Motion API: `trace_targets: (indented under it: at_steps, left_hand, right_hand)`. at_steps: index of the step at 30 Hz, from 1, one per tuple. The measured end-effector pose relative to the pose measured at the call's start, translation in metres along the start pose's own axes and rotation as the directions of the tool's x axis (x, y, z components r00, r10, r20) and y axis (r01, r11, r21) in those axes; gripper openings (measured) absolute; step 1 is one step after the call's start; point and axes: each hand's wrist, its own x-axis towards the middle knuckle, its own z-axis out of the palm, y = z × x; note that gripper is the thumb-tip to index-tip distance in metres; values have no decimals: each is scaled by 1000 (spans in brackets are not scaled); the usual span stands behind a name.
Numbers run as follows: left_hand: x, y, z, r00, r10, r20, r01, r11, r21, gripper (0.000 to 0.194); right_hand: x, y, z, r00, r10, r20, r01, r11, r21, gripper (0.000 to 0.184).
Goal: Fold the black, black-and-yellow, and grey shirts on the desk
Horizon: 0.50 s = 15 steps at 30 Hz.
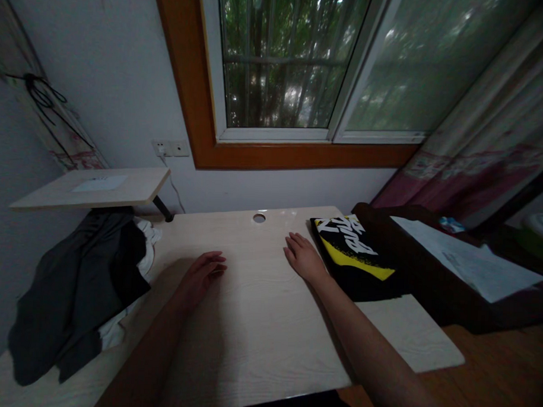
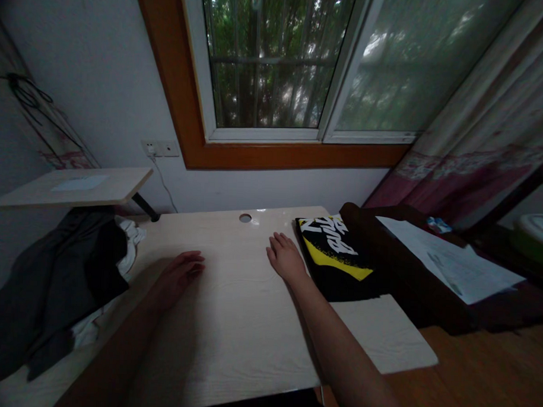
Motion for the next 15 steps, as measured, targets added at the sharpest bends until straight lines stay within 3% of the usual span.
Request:
trace_targets:
  at_steps: [4, 7, 9, 11, 13, 15]
  left_hand:
    - [2, 12, -15, 977, 171, -131, -148, 975, 168, 35]
    - [0, 29, -34, 896, 412, -165, -286, 820, 495, 32]
    - [-4, 42, -46, 807, 586, -75, -357, 583, 730, 26]
    - [-13, 57, -57, 685, 728, -3, -345, 329, 879, 22]
    - [-23, 74, -64, 552, 834, -6, -250, 172, 953, 22]
    - [-35, 94, -70, 422, 906, -15, -125, 74, 989, 24]
  right_hand:
    - [0, 1, 0, 1000, -8, -15, 8, 999, 35, 43]
    - [0, 1, -1, 999, -25, -43, 27, 998, 50, 40]
    - [-1, 2, -2, 998, -28, -55, 32, 997, 64, 39]
    - [-1, 2, -2, 998, -24, -59, 29, 997, 72, 39]
    - [-1, 3, -2, 998, -23, -58, 27, 997, 74, 39]
    - [-1, 3, -2, 998, -22, -55, 26, 997, 75, 39]
